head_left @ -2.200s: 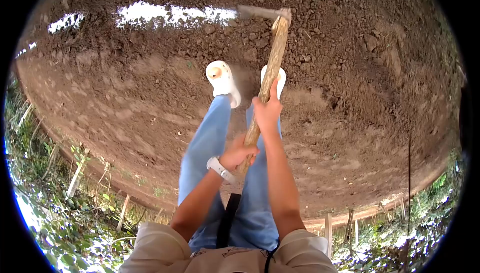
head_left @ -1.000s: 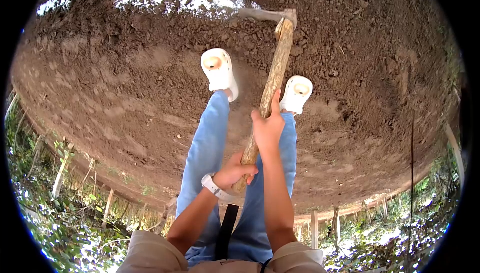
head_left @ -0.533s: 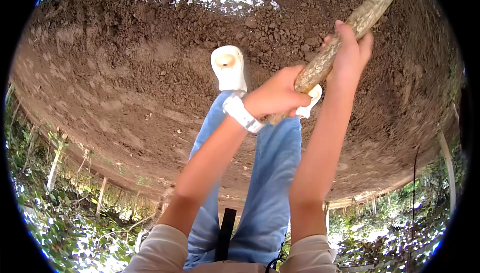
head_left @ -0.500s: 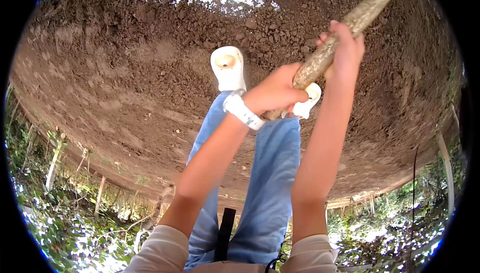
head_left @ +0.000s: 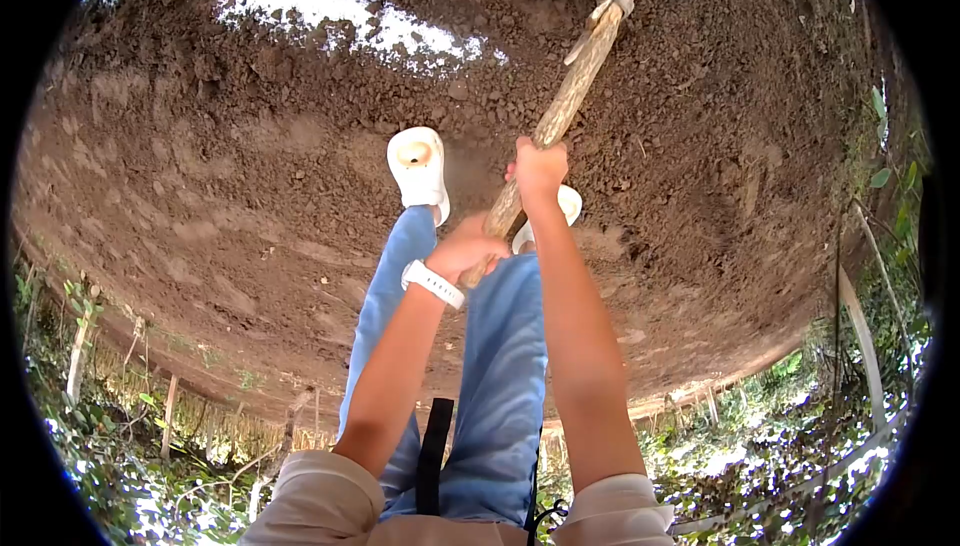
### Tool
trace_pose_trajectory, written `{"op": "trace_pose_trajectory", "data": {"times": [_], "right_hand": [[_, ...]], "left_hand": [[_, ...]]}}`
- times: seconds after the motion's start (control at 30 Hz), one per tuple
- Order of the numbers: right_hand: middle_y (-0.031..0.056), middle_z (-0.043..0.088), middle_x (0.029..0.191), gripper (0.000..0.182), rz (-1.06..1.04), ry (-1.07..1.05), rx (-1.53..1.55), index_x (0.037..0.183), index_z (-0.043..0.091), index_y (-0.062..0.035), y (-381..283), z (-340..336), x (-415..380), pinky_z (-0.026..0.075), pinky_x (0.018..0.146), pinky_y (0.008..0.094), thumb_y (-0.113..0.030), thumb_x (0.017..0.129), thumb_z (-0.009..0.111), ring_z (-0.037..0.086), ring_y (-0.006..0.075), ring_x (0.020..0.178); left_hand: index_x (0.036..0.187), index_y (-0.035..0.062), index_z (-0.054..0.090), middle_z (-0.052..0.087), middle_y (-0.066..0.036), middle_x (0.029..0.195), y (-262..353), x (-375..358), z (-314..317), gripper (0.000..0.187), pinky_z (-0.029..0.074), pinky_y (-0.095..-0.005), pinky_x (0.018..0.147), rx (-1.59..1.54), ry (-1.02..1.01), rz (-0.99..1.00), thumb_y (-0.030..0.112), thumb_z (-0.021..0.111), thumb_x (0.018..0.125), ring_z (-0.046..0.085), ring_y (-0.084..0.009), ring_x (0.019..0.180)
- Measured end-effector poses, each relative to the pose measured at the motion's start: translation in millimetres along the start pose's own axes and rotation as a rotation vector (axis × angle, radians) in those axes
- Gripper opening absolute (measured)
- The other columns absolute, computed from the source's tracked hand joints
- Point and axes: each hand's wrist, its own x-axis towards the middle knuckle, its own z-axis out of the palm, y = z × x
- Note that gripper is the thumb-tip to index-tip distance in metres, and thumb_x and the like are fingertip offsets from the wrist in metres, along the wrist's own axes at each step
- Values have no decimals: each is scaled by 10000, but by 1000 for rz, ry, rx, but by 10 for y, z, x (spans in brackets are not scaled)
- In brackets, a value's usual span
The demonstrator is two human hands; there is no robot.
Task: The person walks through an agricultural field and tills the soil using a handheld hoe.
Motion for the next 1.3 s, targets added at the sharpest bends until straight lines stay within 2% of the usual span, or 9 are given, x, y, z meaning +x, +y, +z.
{"op": "trace_pose_trajectory", "data": {"times": [0.3, 0.37, 0.5, 0.57, 0.77, 0.83, 0.93, 1.03, 1.3], "right_hand": [[115, 513, 599, 291, 181, 10, -136, 878, 428, 65, 673, 96, -558, 425, 364, 288, -87, 686, 585, 504, 173, 420], [90, 497, 579, 271, 117, -80, 116, 860, 436, 41, 697, 109, -704, 406, 361, 281, -72, 667, 588, 489, 167, 413], [101, 508, 664, 282, 125, -137, 138, 883, 422, 19, 546, -85, -1072, 403, 375, 271, -31, 654, 580, 482, 152, 436], [145, 542, 730, 354, 88, -121, 87, 935, 396, 66, 317, -235, -1245, 415, 373, 271, -44, 677, 613, 516, 164, 450], [106, 493, 774, 372, -304, 3, 387, 972, 427, 29, -699, -775, -1416, 455, 530, 253, -48, 649, 595, 507, 147, 616], [99, 473, 773, 317, -345, -402, 677, 952, 437, 29, -785, -953, -1136, 460, 570, 248, -32, 669, 567, 493, 145, 650], [83, 471, 734, 272, -295, -236, 547, 921, 450, 21, -1019, -867, -772, 456, 542, 232, -40, 684, 569, 478, 135, 603], [58, 486, 669, 237, -161, -318, 274, 877, 453, 20, -822, -627, -78, 463, 517, 250, -64, 702, 590, 480, 127, 563], [56, 449, 563, 89, 89, -411, 450, 740, 447, -21, -466, -521, -8, 427, 405, 260, -33, 694, 522, 461, 133, 453]], "left_hand": [[790, 0, 473, 478, -44, 580, -582, -552, -207, 183, 352, -244, 386, -66, 123, -152, 2, 572, 636, 457, -119, 424], [912, -10, 460, 479, -42, 576, -476, -745, -191, 294, 378, -256, 407, -98, 42, -196, -8, 570, 640, 458, -113, 437], [704, 16, 497, 492, -50, 561, -454, -1125, 27, 121, 374, -252, 448, -89, 18, -182, 23, 600, 640, 475, -125, 452], [729, 11, 494, 503, -52, 586, -393, -1220, 136, 139, 384, -251, 451, -110, -19, -150, 32, 609, 653, 485, -125, 467], [919, 1, 416, 499, -85, 606, 233, -1058, 584, 386, 371, -252, 366, -320, -582, -96, 45, 660, 623, 471, -126, 420], [927, 5, 416, 491, -80, 594, 301, -754, 749, 412, 353, -237, 337, -466, -722, -80, 63, 676, 613, 451, -117, 391], [946, 11, 423, 488, -69, 594, 249, -9, 737, 403, 365, -229, 352, -551, -782, 32, 66, 666, 628, 456, -112, 404], [952, 4, 436, 500, -21, 658, 292, 302, 562, 336, 400, -205, 432, -164, -229, 190, 75, 614, 676, 477, -89, 485], [857, -15, 495, 515, -47, 592, 72, 6, 668, 248, 365, -243, 367, 156, 251, 271, 73, 608, 656, 476, -107, 421]]}}
